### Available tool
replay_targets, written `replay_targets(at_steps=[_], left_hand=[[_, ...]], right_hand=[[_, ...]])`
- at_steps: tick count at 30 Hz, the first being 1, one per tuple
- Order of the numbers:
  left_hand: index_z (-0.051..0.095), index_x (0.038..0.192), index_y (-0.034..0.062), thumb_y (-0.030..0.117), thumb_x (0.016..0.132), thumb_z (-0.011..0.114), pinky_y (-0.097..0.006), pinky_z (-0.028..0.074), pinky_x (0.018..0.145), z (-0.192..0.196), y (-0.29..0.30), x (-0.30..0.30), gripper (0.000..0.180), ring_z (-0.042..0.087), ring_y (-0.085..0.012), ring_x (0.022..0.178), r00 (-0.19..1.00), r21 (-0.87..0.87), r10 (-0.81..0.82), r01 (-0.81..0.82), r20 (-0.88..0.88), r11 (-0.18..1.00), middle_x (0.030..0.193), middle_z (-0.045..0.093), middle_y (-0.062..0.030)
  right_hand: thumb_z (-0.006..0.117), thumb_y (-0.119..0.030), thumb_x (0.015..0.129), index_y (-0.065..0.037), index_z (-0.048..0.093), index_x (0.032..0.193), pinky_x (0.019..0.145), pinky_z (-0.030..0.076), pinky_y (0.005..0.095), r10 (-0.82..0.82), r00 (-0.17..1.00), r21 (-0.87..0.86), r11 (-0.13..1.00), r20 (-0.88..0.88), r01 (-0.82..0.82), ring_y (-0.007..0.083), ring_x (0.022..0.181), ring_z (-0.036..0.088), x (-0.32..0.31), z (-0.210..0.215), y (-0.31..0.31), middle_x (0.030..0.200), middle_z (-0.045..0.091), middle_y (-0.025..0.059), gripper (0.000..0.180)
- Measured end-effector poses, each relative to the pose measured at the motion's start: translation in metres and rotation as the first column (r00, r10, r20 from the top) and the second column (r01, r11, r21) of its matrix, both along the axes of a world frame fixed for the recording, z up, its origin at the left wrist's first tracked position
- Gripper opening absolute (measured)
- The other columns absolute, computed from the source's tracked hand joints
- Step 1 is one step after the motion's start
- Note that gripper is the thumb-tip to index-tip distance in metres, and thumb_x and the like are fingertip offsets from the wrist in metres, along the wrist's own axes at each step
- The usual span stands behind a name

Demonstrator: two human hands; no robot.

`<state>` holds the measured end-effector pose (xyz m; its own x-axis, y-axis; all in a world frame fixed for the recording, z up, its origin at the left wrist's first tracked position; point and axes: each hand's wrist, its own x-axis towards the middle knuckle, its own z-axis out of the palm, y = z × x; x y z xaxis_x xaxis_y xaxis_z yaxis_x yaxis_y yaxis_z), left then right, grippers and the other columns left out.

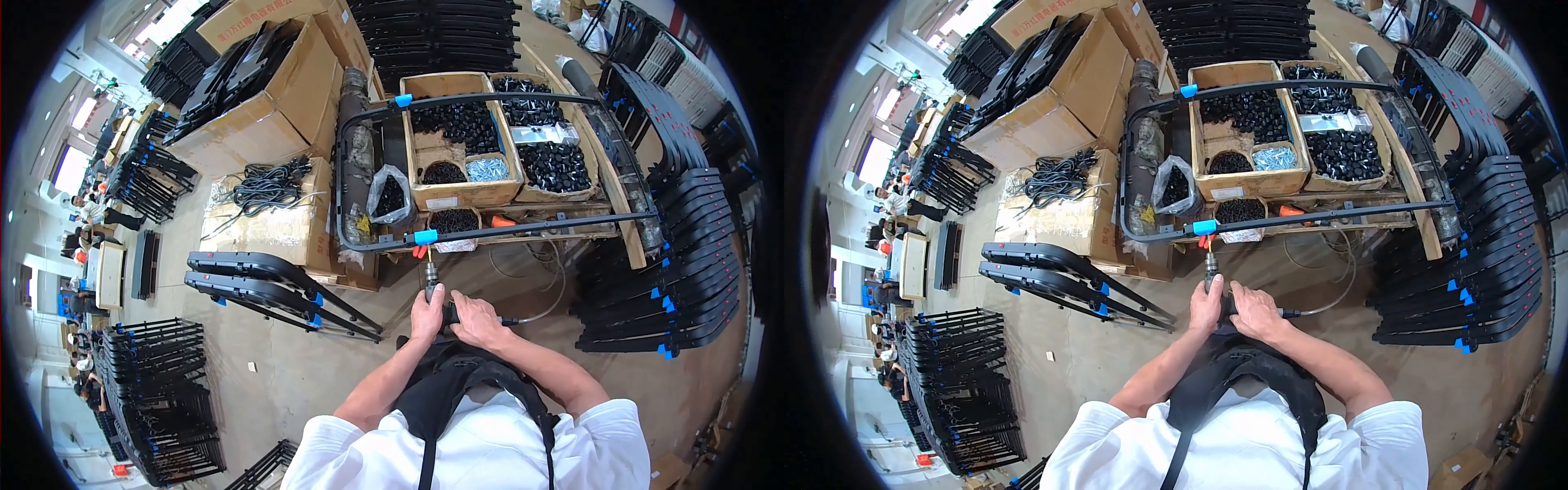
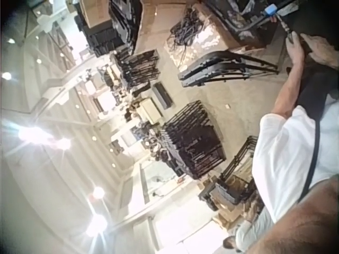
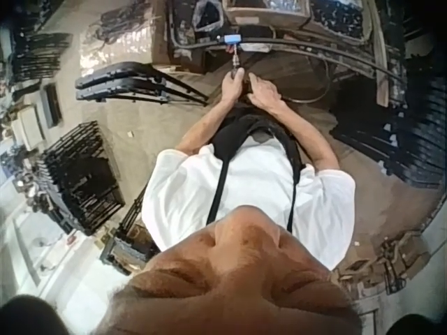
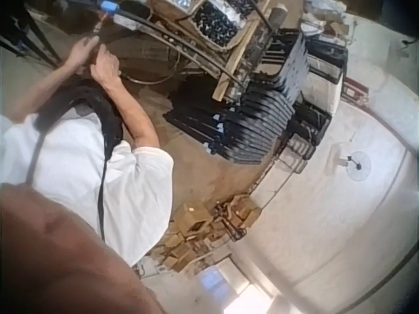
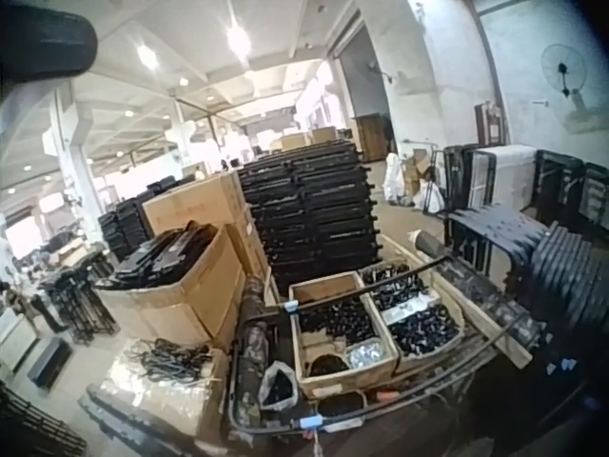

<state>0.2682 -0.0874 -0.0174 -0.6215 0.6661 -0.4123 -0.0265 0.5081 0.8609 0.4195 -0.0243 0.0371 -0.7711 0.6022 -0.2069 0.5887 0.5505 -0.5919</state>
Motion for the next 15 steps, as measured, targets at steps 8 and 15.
replay_targets(at_steps=[8, 15], left_hand=[[0.065, 0.102, 0.001, 0.05, 0.101, 0.069, -0.038, 0.05, 0.073, 0.003, 0.008, -0.006, 0.049, 0.058, -0.0169, 0.078, 0.999, -0.055, -0.02, 0.018, -0.033, 0.998, 0.084, 0.065, -0.0061], [0.065, 0.101, 0.0011, 0.049, 0.101, 0.07, -0.038, 0.05, 0.073, 0.004, 0.016, -0.008, 0.048, 0.057, -0.0166, 0.079, 1.0, -0.068, -0.017, 0.016, -0.02, 0.998, 0.085, 0.065, -0.0057]], right_hand=[[0.082, -0.024, 0.079, 0.01, 0.037, 0.151, 0.099, 0.055, 0.0517, 0.011, 0.999, -0.053, 0.999, 0.047, -0.008, 0.0477, 0.113, 0.069, -0.005, 0.005, 0.011, 0.125, 0.068, 0.0337, 0.091], [0.081, -0.024, 0.081, 0.01, 0.031, 0.155, 0.1, 0.055, 0.0517, 0.012, 0.998, -0.035, 0.999, 0.066, -0.01, 0.0466, 0.112, 0.069, -0.008, 0.006, 0.017, 0.123, 0.069, 0.0338, 0.096]])
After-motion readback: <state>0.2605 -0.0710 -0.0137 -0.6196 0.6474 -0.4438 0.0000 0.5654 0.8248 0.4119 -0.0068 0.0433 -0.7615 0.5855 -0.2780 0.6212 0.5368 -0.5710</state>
